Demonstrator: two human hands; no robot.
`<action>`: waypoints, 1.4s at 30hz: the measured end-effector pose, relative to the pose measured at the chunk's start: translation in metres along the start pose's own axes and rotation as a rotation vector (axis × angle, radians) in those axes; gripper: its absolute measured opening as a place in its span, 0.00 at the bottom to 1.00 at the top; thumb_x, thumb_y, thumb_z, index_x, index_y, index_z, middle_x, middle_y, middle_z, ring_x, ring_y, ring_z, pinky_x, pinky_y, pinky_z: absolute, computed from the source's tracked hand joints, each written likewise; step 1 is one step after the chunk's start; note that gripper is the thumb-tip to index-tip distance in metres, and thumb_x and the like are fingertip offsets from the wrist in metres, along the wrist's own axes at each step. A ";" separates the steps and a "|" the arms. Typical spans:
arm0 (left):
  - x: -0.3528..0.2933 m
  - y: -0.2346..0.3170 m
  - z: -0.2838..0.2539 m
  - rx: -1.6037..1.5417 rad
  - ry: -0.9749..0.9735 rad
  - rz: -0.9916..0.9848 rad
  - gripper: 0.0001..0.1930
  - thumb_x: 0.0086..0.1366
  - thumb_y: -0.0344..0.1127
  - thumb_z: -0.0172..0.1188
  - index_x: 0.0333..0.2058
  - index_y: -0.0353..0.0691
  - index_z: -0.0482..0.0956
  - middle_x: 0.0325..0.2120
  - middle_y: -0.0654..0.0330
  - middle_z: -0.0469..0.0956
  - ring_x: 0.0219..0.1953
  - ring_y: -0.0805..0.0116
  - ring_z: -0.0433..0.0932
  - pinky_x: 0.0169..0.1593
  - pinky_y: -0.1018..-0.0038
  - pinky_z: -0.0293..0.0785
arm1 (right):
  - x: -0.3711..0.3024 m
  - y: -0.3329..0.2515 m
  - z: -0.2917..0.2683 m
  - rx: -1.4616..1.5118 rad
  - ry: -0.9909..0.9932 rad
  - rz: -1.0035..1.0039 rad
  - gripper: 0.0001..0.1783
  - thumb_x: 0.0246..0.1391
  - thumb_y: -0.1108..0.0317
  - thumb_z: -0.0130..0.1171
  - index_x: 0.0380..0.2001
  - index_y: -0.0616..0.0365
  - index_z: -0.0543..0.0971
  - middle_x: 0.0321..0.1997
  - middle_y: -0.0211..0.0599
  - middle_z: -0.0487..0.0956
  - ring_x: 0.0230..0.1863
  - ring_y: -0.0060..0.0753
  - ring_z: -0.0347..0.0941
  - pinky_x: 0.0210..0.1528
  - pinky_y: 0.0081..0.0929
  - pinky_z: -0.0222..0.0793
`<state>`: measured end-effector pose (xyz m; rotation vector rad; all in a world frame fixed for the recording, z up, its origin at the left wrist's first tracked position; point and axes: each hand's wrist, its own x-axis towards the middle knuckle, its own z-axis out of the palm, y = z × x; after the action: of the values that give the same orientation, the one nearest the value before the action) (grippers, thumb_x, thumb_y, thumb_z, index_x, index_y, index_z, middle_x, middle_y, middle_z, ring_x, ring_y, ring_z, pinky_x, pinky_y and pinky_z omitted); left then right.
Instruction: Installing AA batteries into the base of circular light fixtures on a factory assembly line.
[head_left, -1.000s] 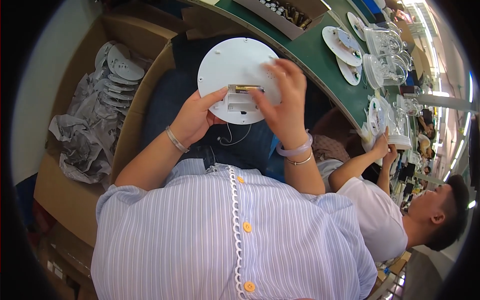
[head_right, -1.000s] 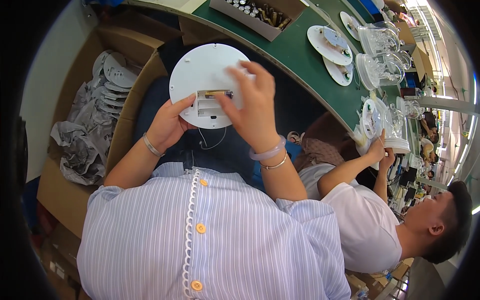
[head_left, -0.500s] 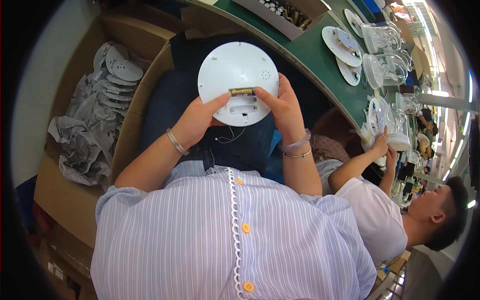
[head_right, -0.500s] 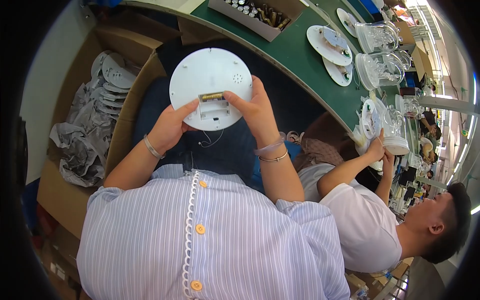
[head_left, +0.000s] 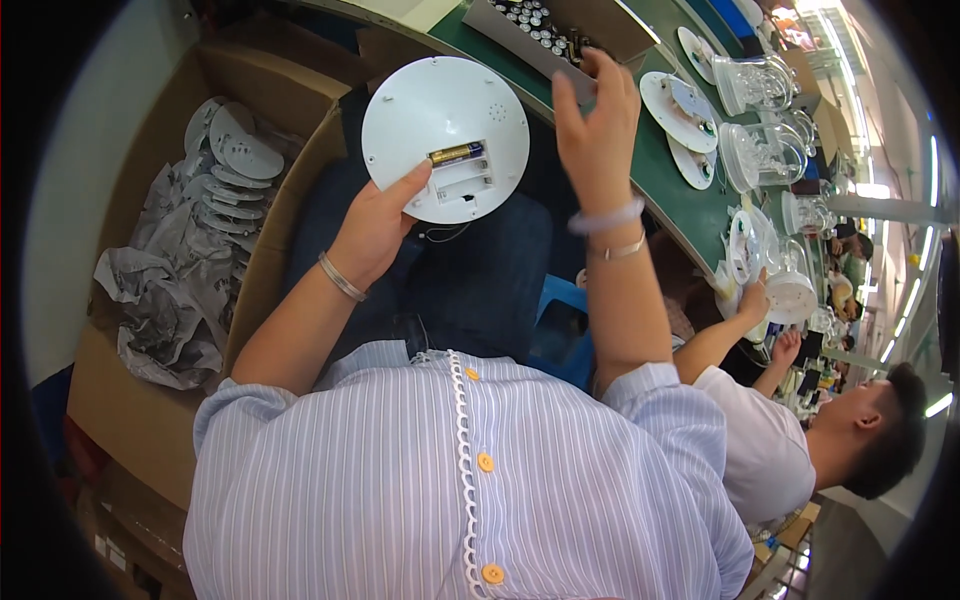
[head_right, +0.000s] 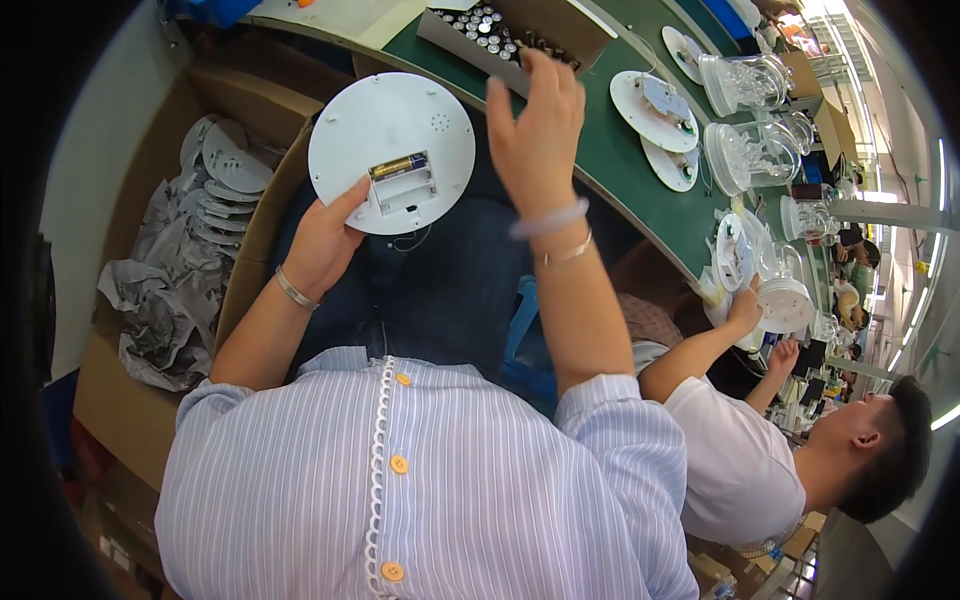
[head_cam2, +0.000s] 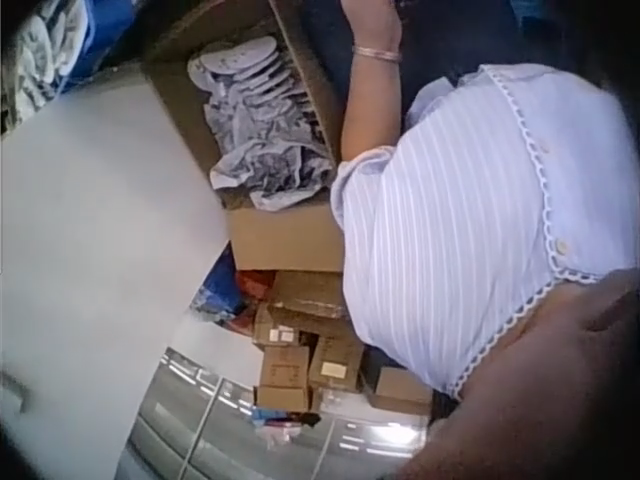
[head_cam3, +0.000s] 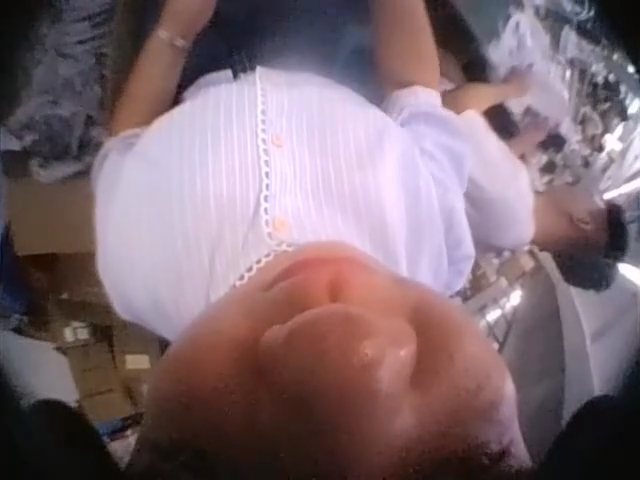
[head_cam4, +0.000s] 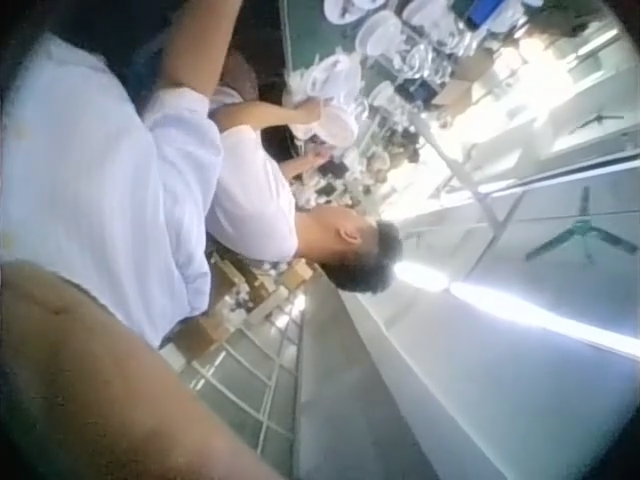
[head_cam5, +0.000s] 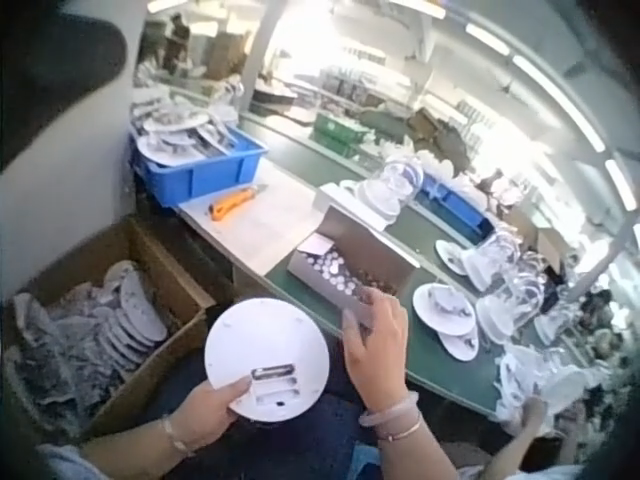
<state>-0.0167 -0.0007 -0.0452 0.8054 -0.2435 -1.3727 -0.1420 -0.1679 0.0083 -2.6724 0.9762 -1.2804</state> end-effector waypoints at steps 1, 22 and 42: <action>0.000 0.000 0.000 0.005 0.003 -0.015 0.19 0.58 0.35 0.49 0.47 0.33 0.62 0.43 0.56 0.68 0.45 0.68 0.68 0.48 0.75 0.65 | 0.010 0.011 0.008 -0.005 0.001 0.002 0.19 0.41 0.65 0.54 0.38 0.63 0.68 0.32 0.43 0.70 0.36 0.43 0.64 0.37 0.34 0.61; -0.009 -0.003 0.005 -0.110 0.002 -0.020 0.19 0.60 0.35 0.47 0.48 0.34 0.60 0.44 0.54 0.67 0.46 0.66 0.68 0.47 0.72 0.67 | 0.037 0.029 0.036 0.306 0.067 0.083 0.09 0.49 0.67 0.48 0.32 0.61 0.67 0.24 0.39 0.73 0.26 0.37 0.69 0.29 0.28 0.63; -0.006 -0.005 0.000 -0.066 0.062 0.022 0.20 0.62 0.44 0.42 0.49 0.39 0.59 0.43 0.58 0.67 0.42 0.69 0.70 0.43 0.71 0.71 | -0.047 -0.073 -0.007 0.066 -0.612 -0.256 0.18 0.40 0.60 0.56 0.35 0.56 0.71 0.28 0.36 0.70 0.31 0.35 0.67 0.33 0.26 0.63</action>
<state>-0.0221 0.0055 -0.0470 0.7871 -0.1576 -1.3264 -0.1300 -0.0817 0.0002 -2.9048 0.5128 -0.4245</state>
